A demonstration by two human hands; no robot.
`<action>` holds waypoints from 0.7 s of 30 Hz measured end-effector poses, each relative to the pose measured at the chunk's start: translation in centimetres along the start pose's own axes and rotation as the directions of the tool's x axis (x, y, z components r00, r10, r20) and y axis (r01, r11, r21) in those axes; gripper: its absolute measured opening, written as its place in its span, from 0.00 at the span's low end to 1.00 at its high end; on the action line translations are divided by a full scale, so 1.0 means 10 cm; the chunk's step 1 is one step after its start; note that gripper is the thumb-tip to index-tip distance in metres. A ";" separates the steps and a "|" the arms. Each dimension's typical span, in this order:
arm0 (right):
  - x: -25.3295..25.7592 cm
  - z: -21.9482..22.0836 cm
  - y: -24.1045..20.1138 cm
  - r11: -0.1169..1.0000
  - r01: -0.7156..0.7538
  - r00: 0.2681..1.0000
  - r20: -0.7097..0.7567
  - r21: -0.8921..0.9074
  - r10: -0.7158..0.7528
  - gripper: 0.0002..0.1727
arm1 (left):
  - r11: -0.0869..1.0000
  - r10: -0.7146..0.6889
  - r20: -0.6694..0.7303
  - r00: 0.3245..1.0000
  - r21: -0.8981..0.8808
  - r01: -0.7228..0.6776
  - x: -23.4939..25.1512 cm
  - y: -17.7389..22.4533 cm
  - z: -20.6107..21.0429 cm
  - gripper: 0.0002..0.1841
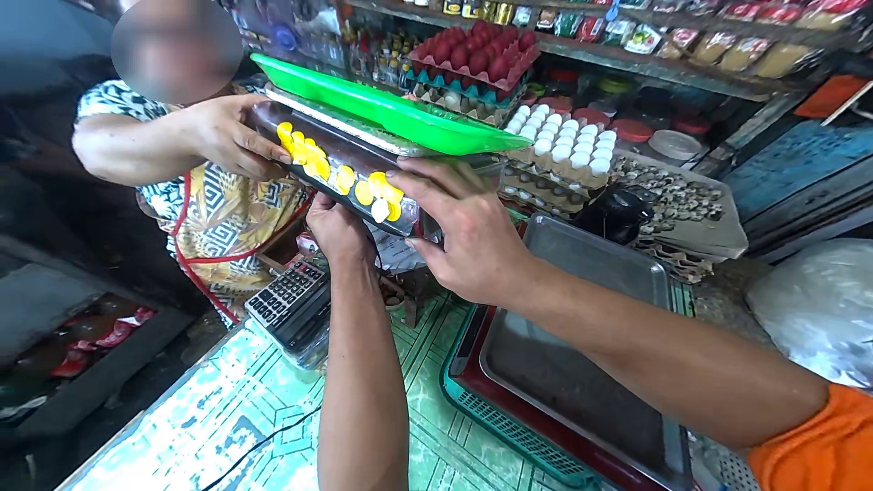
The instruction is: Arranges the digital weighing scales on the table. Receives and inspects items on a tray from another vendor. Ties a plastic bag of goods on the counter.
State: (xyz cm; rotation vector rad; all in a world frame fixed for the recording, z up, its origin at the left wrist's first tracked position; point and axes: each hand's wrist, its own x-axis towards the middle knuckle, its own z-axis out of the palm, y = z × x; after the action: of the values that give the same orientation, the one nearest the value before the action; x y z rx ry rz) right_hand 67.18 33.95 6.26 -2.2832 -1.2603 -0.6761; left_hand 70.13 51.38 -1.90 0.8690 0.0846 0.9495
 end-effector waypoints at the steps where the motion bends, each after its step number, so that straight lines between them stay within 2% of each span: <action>1: 0.00 0.00 0.00 1.000 0.004 1.000 -0.001 0.000 -0.004 0.39 | 1.000 0.005 0.011 1.000 0.008 -0.005 0.01 0.00 -0.02 0.06; 6: 0.01 -0.03 -0.01 0.999 -0.017 1.000 0.021 0.032 0.017 0.38 | 0.989 -0.023 0.093 0.995 0.149 0.009 -0.03 0.02 -0.19 0.07; 11: 0.03 -0.04 -0.02 0.999 -0.011 1.000 0.010 0.034 0.011 0.38 | 0.977 -0.033 0.010 0.999 0.209 0.031 -0.05 0.04 -0.13 0.07; 16: 0.01 -0.03 -0.03 0.999 -0.013 1.000 0.024 0.045 0.012 0.37 | 0.964 -0.032 0.030 0.999 0.264 0.023 -0.08 0.10 -0.14 0.10; 21: -0.01 -0.03 -0.02 0.998 0.018 1.000 0.022 0.057 -0.019 0.34 | 0.974 -0.049 0.014 0.999 0.222 0.045 -0.14 0.14 -0.07 0.11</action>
State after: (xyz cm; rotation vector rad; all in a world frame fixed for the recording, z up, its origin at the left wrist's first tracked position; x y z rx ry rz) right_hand 66.92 33.83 6.42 -2.2423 -1.2958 -0.6146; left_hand 68.01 51.21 -1.83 1.0773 0.1970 0.8978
